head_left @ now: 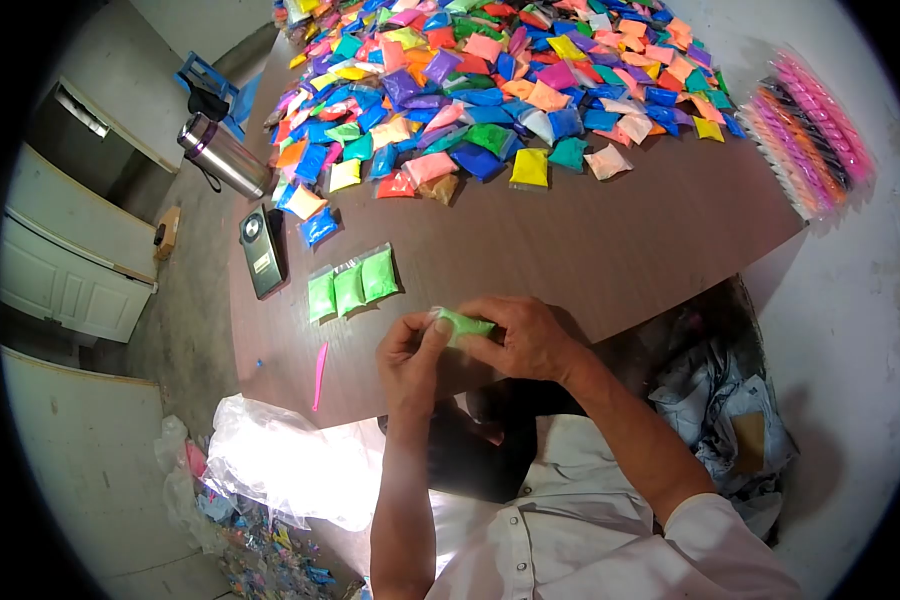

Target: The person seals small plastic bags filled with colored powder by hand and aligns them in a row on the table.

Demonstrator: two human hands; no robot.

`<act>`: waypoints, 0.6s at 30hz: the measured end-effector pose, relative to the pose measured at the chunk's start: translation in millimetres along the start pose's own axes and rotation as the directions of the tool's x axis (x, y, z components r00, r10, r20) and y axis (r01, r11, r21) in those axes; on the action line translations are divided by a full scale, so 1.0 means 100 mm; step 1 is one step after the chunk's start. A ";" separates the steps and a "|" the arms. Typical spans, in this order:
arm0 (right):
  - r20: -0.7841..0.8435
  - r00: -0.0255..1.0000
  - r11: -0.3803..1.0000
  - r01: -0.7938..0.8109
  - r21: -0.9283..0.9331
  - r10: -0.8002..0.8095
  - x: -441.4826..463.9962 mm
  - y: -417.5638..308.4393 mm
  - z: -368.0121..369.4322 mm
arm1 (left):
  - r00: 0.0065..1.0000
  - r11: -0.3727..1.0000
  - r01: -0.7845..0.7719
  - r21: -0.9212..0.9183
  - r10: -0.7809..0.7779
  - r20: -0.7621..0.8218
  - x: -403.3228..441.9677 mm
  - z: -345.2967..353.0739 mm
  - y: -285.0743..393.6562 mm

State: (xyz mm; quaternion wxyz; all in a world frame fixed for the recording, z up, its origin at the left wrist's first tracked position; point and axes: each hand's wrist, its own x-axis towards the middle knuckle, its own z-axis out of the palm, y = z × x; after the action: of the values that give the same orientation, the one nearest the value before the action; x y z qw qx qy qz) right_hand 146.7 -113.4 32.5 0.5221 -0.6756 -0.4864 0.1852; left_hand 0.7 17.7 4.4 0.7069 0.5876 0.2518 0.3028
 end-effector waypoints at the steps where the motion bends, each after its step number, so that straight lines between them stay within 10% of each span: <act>1: 0.005 1.000 1.000 -0.008 -0.005 0.008 0.00 0.03 0.01 | 1.000 1.000 0.003 0.010 -0.003 -0.011 0.00 0.01 0.01; 12: -0.003 0.995 0.994 0.103 -0.035 -0.103 -0.01 0.06 0.01 | 0.996 0.999 0.042 0.034 -0.044 0.082 0.01 -0.05 0.02; 18: -0.008 0.995 0.990 -0.103 0.099 0.104 -0.05 0.17 0.02 | 0.999 0.994 0.032 0.101 -0.036 0.038 -0.01 0.06 0.07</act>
State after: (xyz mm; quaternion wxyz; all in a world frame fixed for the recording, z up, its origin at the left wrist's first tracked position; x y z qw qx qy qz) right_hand 150.4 -116.5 15.7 0.5477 -0.6746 -0.4376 0.2312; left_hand 3.1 13.6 11.9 0.6865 0.6238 0.2624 0.2659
